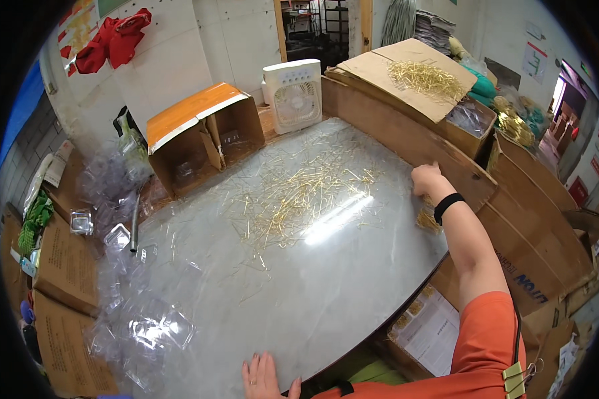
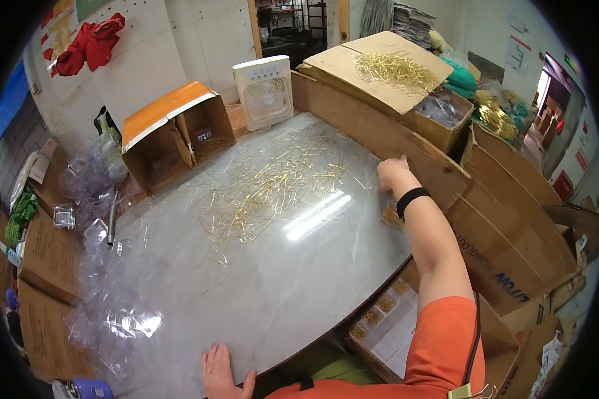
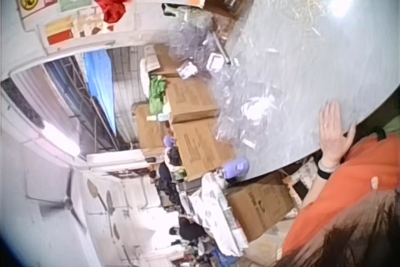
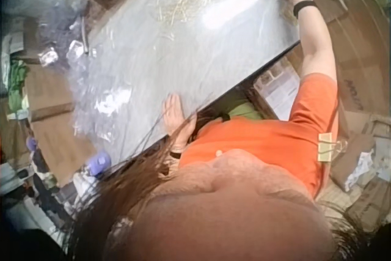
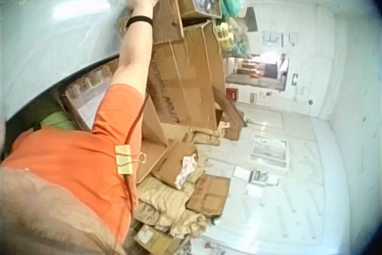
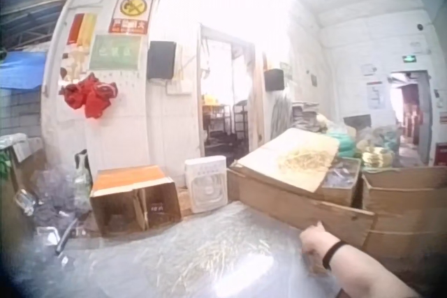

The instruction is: Packaging small gold-colored pins into plastic bags and placing them into a box.

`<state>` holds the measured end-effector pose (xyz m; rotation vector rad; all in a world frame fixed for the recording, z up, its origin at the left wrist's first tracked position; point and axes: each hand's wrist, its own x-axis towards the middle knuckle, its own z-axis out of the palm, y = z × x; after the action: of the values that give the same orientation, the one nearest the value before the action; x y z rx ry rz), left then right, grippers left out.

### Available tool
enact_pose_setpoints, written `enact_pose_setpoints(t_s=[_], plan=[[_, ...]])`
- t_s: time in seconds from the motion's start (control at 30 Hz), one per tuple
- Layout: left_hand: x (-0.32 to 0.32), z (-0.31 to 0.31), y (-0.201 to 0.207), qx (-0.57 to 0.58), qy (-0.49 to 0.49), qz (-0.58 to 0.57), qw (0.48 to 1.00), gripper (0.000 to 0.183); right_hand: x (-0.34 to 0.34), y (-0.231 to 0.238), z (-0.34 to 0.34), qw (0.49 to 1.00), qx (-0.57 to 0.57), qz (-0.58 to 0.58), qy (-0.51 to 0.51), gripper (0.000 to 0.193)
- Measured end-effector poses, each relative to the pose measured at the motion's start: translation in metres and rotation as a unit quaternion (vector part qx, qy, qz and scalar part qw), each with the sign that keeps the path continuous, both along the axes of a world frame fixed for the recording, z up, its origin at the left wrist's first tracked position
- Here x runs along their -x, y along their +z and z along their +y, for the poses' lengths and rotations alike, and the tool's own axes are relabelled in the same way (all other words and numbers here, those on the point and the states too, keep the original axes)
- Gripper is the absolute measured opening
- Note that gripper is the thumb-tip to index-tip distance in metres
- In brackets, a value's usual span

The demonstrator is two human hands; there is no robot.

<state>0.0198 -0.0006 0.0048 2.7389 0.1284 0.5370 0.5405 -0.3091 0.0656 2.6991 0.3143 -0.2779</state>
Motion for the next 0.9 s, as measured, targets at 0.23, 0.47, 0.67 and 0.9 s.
enact_pose_setpoints(t_s=[0.23,0.47,0.67,0.9], plan=[[-0.002,0.001,-0.005,-0.029,0.001,0.011,1.0,0.077,-0.032,-0.027,-0.016,0.992,-0.05,-0.071,0.095,0.017],[0.004,0.003,-0.011,-0.038,0.005,0.011,0.999,0.075,0.007,-0.014,0.028,0.915,-0.345,0.032,0.208,0.012],[0.003,0.003,-0.01,-0.025,-0.003,-0.009,1.0,0.074,0.0,0.011,-0.001,0.989,-0.126,0.01,0.074,0.03],[0.005,0.005,-0.017,-0.026,-0.007,-0.018,0.999,0.073,0.024,0.012,-0.004,0.998,-0.013,0.046,0.037,0.037]])
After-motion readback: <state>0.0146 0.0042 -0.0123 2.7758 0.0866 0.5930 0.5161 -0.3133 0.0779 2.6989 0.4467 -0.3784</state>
